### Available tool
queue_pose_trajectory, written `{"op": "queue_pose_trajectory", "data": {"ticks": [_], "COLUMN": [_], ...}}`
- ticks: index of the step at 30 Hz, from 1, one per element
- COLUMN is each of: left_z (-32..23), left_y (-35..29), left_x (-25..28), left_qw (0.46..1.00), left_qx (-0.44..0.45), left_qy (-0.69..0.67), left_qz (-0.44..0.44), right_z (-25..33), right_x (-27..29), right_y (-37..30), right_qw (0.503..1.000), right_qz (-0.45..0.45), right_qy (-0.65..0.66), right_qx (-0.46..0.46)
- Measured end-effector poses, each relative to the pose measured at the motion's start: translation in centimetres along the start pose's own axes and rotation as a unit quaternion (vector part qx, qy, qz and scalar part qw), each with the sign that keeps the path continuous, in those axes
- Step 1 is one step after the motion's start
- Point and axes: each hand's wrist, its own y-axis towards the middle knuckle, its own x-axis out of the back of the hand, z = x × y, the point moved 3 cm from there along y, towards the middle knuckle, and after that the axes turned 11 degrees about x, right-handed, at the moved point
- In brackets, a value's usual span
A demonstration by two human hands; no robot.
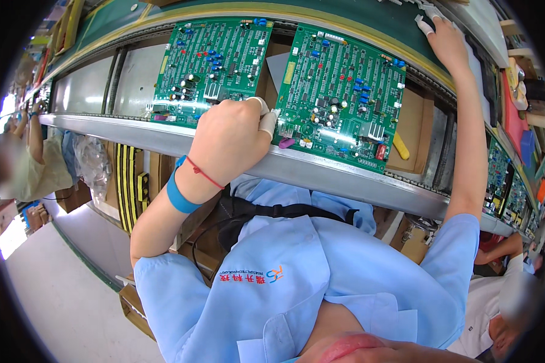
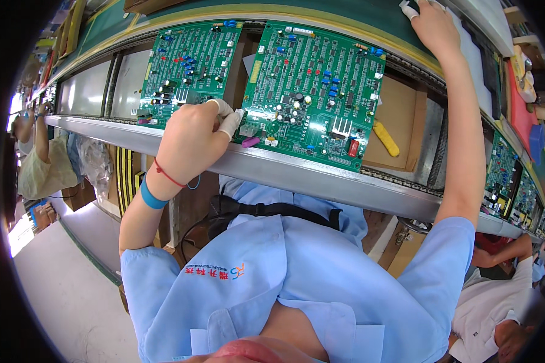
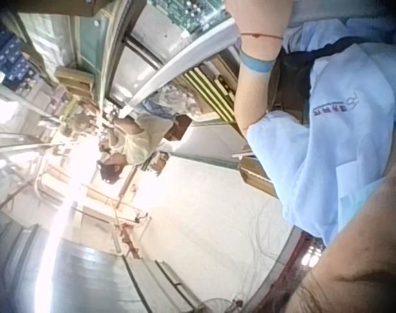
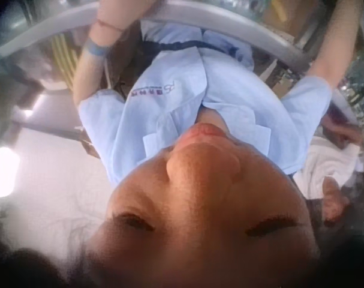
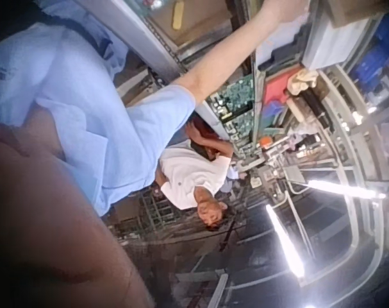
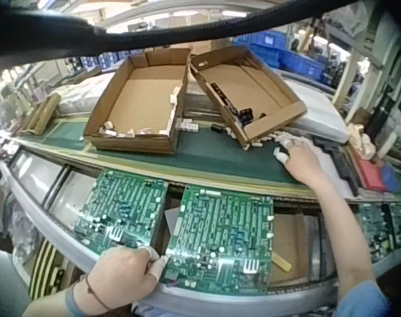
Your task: Assembling electronic components onto printed circuit boards on a factory production line.
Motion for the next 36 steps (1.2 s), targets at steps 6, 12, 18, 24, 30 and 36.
{"op": "queue_pose_trajectory", "data": {"ticks": [6,12,18,24,30,36], "left_z": [-0.4,-1.4,-7.0,-17.9,-21.2,-16.3], "left_y": [0.7,1.0,6.5,18.2,20.9,14.8], "left_x": [-0.1,0.4,5.1,-3.9,-5.6,3.1], "left_qw": [0.999,0.996,0.977,0.883,0.932,0.922], "left_qx": [0.009,-0.008,-0.182,-0.382,-0.253,-0.363], "left_qy": [0.042,0.077,0.061,0.185,0.243,-0.079], "left_qz": [0.008,0.033,-0.097,-0.201,-0.094,-0.109], "right_z": [7.3,7.5,5.1,5.7,5.1,2.0], "right_x": [5.6,7.8,5.8,7.0,7.4,3.1], "right_y": [-1.6,-2.2,-1.7,-1.7,-2.5,-1.4], "right_qw": [0.984,0.963,0.957,0.963,0.977,0.955], "right_qz": [-0.124,-0.089,-0.095,-0.111,-0.065,-0.108], "right_qy": [0.104,0.232,0.259,0.238,0.204,0.254], "right_qx": [0.069,0.105,0.091,0.060,0.013,0.108]}}
